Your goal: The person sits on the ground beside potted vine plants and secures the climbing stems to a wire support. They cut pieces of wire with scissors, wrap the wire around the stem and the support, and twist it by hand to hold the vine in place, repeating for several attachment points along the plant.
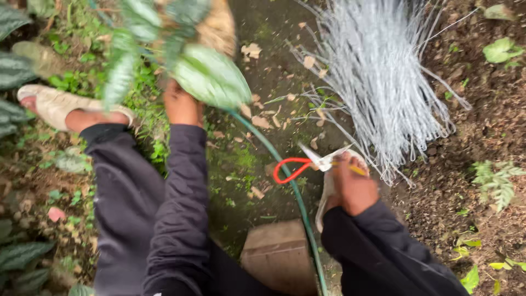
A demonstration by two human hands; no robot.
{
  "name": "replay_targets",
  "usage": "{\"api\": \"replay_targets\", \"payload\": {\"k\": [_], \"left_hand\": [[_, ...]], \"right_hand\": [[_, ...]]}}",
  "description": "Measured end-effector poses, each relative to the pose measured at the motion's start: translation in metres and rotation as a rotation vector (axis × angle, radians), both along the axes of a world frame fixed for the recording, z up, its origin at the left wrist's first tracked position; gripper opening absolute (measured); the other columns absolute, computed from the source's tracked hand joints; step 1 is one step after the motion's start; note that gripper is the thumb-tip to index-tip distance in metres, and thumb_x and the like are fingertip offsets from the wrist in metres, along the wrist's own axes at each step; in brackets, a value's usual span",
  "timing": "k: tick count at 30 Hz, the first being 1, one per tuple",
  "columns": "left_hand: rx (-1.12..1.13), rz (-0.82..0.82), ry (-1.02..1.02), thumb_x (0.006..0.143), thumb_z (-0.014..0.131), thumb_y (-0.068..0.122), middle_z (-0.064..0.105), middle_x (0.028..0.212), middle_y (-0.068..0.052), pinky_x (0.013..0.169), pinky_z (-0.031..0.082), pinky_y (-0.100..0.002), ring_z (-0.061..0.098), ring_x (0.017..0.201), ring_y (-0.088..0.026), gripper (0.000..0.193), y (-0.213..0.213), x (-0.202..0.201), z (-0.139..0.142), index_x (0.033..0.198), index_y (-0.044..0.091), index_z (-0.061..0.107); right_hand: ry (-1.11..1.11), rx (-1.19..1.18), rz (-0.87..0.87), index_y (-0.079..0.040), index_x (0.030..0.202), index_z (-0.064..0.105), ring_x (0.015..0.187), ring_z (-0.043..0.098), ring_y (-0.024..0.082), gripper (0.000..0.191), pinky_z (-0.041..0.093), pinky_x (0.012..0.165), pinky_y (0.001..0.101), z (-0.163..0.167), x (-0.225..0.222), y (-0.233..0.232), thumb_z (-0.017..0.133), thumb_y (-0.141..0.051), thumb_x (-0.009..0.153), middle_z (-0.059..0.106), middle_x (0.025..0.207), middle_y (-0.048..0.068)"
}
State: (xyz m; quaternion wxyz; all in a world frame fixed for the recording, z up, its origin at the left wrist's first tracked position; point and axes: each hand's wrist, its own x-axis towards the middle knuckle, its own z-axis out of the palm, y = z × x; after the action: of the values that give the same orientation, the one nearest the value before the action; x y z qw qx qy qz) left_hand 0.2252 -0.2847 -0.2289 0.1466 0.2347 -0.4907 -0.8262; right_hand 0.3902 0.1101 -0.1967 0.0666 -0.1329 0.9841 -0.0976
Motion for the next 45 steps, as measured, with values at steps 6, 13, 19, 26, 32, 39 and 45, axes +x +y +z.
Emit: {"api": "replay_targets", "payload": {"k": [6, 13, 19, 26, 32, 39, 45], "left_hand": [[-0.731, -0.404, -0.156, 0.089, 0.062, 0.004, 0.067, 0.132, -0.022, 0.107, 0.043, -0.04, 0.061, 0.123, -0.03, 0.049, 0.014, 0.077, 0.0, 0.138, -0.001, 0.059], [-0.504, -0.511, -0.171, 0.094, 0.069, 0.01, 0.071, 0.122, -0.012, 0.094, 0.054, -0.034, 0.067, 0.106, -0.019, 0.042, 0.025, 0.075, -0.026, 0.134, 0.002, 0.061], [-1.231, 0.076, -0.199, 0.103, 0.054, 0.006, 0.074, 0.096, -0.007, 0.078, 0.056, -0.031, 0.069, 0.083, -0.013, 0.025, 0.061, 0.114, 0.065, 0.125, 0.0, 0.066], [-0.983, -0.33, -0.614, 0.101, 0.066, 0.024, 0.072, 0.069, -0.012, 0.054, 0.057, -0.037, 0.073, 0.057, -0.022, 0.023, 0.174, 0.079, 0.117, 0.112, 0.004, 0.069], [-1.659, -0.434, -0.095, 0.091, 0.072, 0.003, 0.074, 0.103, -0.021, 0.085, 0.057, -0.044, 0.073, 0.093, -0.039, 0.026, 0.174, 0.06, 0.093, 0.117, 0.003, 0.071], [-1.444, -0.376, -0.072, 0.089, 0.075, 0.006, 0.074, 0.098, -0.02, 0.082, 0.057, -0.041, 0.073, 0.087, -0.035, 0.027, 0.181, 0.059, 0.076, 0.115, 0.0, 0.07], [-1.436, -0.309, -0.222, 0.091, 0.075, 0.009, 0.072, 0.088, -0.021, 0.071, 0.055, -0.043, 0.071, 0.077, -0.036, 0.014, 0.2, 0.077, 0.064, 0.101, 0.0, 0.074]], "right_hand": [[0.072, -0.79, -0.39, -0.005, 0.123, 0.051, 0.09, 0.071, 0.022, 0.025, 0.056, 0.084, 0.0328, 0.018, 0.03, 0.04, 0.067, -0.008, 0.105, 0.068, 0.109, 0.015], [-0.279, -1.173, -0.433, -0.003, 0.142, 0.042, 0.107, 0.059, 0.015, 0.051, 0.052, 0.09, 0.0314, 0.0, 0.023, 0.064, 0.062, 0.002, 0.095, 0.058, 0.118, 0.009], [-0.756, -1.407, -0.218, -0.009, 0.143, 0.036, 0.09, 0.06, 0.012, 0.07, 0.051, 0.078, 0.0286, -0.012, -0.011, 0.029, 0.074, -0.007, 0.083, 0.058, 0.109, 0.004], [-1.093, -1.457, -0.043, -0.008, 0.15, 0.042, 0.063, 0.058, 0.018, 0.059, 0.049, 0.059, 0.0317, -0.007, -0.03, 0.015, 0.062, -0.033, 0.1, 0.057, 0.082, 0.008], [-1.456, -1.82, -0.081, -0.009, 0.144, 0.04, 0.072, 0.07, 0.024, 0.08, 0.058, 0.064, 0.0379, -0.035, -0.042, 0.002, 0.043, -0.07, 0.092, 0.055, 0.086, 0.003], [-1.568, -1.846, -0.133, -0.009, 0.146, 0.046, 0.062, 0.06, 0.015, 0.081, 0.059, 0.061, 0.0379, -0.045, -0.075, -0.016, 0.036, -0.071, 0.096, 0.051, 0.08, 0.002], [-1.414, -1.784, -0.062, -0.006, 0.142, 0.048, 0.055, 0.051, 0.011, 0.077, 0.052, 0.051, 0.0324, -0.042, -0.078, -0.013, 0.036, -0.069, 0.098, 0.049, 0.078, 0.001]]}}
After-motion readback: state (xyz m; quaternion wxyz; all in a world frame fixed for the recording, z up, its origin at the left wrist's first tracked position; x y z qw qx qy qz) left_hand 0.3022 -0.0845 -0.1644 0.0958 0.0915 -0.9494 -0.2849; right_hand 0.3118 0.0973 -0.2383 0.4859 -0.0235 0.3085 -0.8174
